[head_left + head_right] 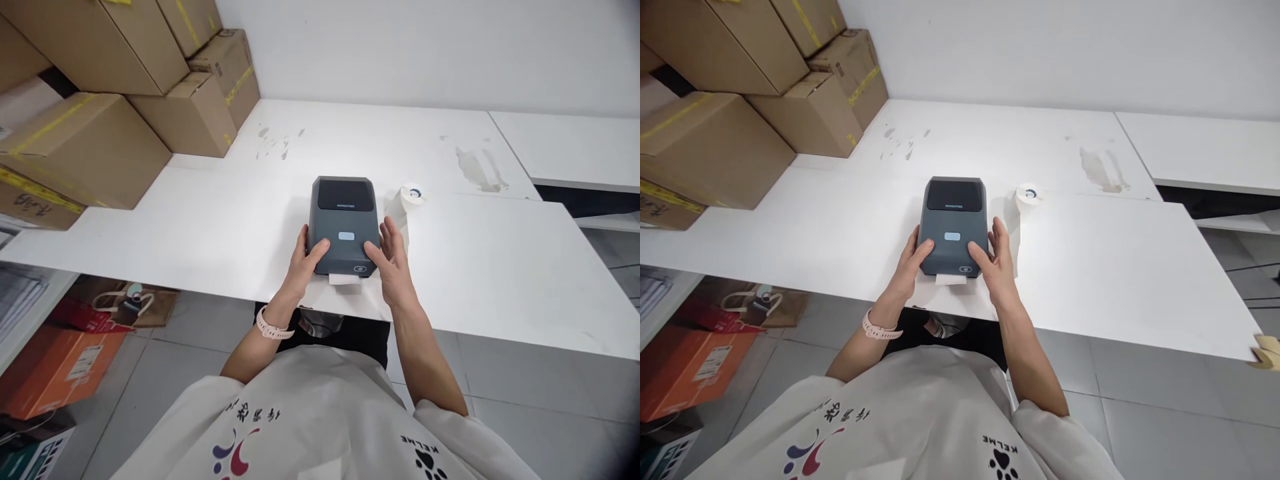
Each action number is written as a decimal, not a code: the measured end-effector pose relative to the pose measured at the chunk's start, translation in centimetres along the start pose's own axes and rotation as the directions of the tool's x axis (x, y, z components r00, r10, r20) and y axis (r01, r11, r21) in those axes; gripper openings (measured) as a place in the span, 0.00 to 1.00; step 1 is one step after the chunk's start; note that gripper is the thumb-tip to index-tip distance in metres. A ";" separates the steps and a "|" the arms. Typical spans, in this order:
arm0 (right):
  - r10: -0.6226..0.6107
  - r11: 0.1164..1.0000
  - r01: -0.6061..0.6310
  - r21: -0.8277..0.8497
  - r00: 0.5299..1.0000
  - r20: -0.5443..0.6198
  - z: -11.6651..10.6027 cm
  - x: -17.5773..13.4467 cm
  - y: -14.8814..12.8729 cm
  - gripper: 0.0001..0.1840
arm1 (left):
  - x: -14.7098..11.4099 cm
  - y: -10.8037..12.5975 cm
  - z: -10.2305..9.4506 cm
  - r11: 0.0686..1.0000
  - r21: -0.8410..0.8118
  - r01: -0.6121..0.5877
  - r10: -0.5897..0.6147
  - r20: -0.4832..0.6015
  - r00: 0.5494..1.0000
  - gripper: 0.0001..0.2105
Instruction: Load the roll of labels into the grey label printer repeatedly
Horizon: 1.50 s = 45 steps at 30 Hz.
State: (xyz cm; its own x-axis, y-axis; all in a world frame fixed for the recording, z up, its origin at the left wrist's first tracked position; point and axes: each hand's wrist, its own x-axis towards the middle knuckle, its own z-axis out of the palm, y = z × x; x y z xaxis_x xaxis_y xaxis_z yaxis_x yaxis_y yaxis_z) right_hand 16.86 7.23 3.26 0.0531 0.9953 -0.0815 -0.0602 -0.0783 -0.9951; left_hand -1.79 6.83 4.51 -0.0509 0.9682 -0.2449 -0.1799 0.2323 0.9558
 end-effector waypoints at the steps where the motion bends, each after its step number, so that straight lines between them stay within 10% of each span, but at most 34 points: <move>1: 0.052 0.998 -0.053 0.035 0.998 0.018 0.0 0.1 0.3 0.52 | 0.0 -0.2 0.1 1.000 -0.010 -0.006 0.006 0.012 1.000 0.42; 13: 0.027 0.997 -0.031 0.076 0.998 0.054 -0.3 1.1 2.8 0.49 | 0.7 -2.3 -0.7 0.983 0.063 -0.175 0.174 0.024 0.984 0.39; 18: 0.047 0.998 -0.049 0.039 0.998 0.047 -0.4 1.4 3.3 0.54 | -3.9 -4.7 -0.6 0.945 0.239 -0.223 0.294 -0.328 0.898 0.21; 21: 0.028 0.998 -0.030 0.055 0.999 0.031 -0.3 1.5 3.8 0.53 | -5.6 -5.4 0.5 0.997 0.076 -0.020 0.025 -0.067 0.997 0.25; 24: -0.004 1.000 0.004 0.020 0.999 0.031 -0.3 1.6 4.2 0.50 | -5.3 -5.2 1.5 0.982 -0.068 0.174 -0.168 0.092 0.981 0.23; 29: -0.083 0.995 0.082 -0.063 0.996 -0.013 -0.1 1.1 3.5 0.47 | -4.1 -5.8 1.6 0.999 0.031 -0.038 0.037 0.030 0.999 0.23; 32: -0.389 0.859 0.330 -0.392 0.918 -0.081 0.1 0.1 1.8 0.33 | -4.1 -6.4 0.8 0.987 0.131 -0.090 0.081 0.076 0.994 0.24; 37: -0.605 0.382 0.550 -0.743 0.756 0.249 0.6 -0.9 -0.6 0.15 | -4.8 -5.9 -1.7 0.973 0.179 -0.146 0.143 0.027 0.989 0.30; 41: -0.546 0.389 0.515 -0.763 0.797 0.259 1.2 -0.6 -0.7 0.16 | -4.0 -4.4 -3.4 0.891 0.303 -0.339 0.406 -0.196 0.893 0.24; 45: -0.503 0.476 0.493 -0.728 0.832 0.235 1.2 -0.6 -0.3 0.16 | -2.6 -3.1 -3.0 0.809 0.397 -0.433 0.520 -0.141 0.843 0.20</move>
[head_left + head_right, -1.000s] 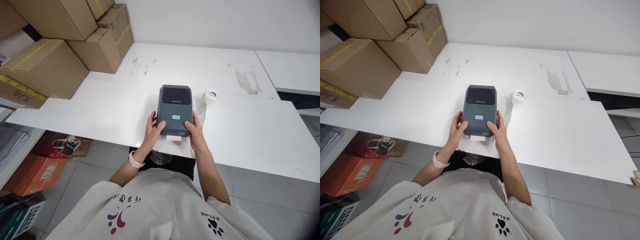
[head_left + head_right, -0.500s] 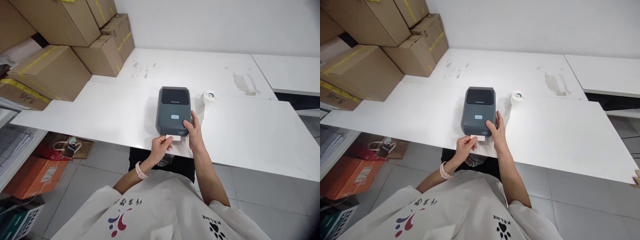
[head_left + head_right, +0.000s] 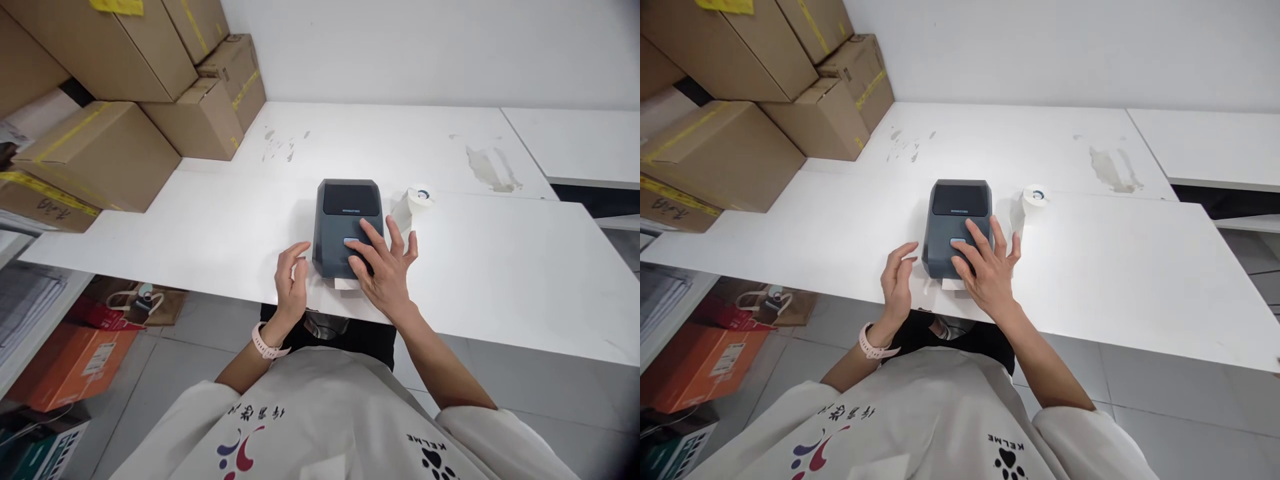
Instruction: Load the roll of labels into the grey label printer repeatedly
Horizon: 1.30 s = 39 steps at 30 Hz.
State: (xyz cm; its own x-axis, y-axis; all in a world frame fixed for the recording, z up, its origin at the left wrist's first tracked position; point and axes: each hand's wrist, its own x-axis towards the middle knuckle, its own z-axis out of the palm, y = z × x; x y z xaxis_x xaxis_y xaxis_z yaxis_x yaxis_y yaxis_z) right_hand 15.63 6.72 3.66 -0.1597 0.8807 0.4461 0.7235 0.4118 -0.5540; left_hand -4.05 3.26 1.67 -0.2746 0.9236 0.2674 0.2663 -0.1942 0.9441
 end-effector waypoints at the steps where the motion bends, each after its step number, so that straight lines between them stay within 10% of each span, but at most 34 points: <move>1: 0.002 0.999 -0.003 0.044 1.000 0.009 0.0 -0.3 0.2 0.17 | 0.2 0.1 0.4 1.000 -0.006 -0.009 0.009 0.052 0.999 0.22; 11: 0.232 0.790 -0.198 0.581 0.972 0.016 -0.7 -1.7 2.9 0.37 | 2.1 1.9 2.1 0.965 -0.263 -0.002 0.046 0.161 0.986 0.31; 15: 0.126 0.864 -0.059 0.499 0.987 -0.102 -2.2 3.7 3.1 0.37 | 8.0 4.1 2.4 0.924 -0.364 -0.115 0.187 0.167 0.968 0.32; 19: 0.003 0.955 0.057 0.291 0.979 -0.203 -2.6 11.3 3.8 0.39 | 12.9 3.0 3.8 0.959 -0.284 -0.008 0.068 0.202 0.977 0.36; 27: -0.169 0.983 0.184 0.014 0.925 -0.340 -2.3 16.7 2.6 0.34 | 12.0 -2.9 5.3 0.984 0.034 0.174 -0.175 0.347 0.921 0.46; 30: -0.262 0.956 0.270 -0.113 0.962 0.077 -1.3 15.3 2.0 0.24 | 11.6 -2.3 5.2 0.983 0.102 0.151 -0.176 0.324 0.929 0.46; 33: -0.101 0.882 0.355 -0.309 0.784 0.613 0.4 14.8 1.6 0.20 | 11.6 -1.6 5.2 0.971 0.162 0.174 -0.216 0.293 0.932 0.48; 39: 0.014 0.855 0.439 -0.276 0.513 0.858 2.2 17.0 0.9 0.23 | 11.8 -2.4 5.2 0.979 0.143 0.141 -0.179 0.299 0.937 0.50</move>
State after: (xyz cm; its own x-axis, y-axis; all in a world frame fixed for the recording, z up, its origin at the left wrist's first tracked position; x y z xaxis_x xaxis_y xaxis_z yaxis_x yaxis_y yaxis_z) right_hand 12.09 22.61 9.16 -0.6486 0.6582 -0.3823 0.7338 0.6741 -0.0843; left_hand -3.10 16.39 1.60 -0.0289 0.9993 0.0240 0.3546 -0.0122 0.9349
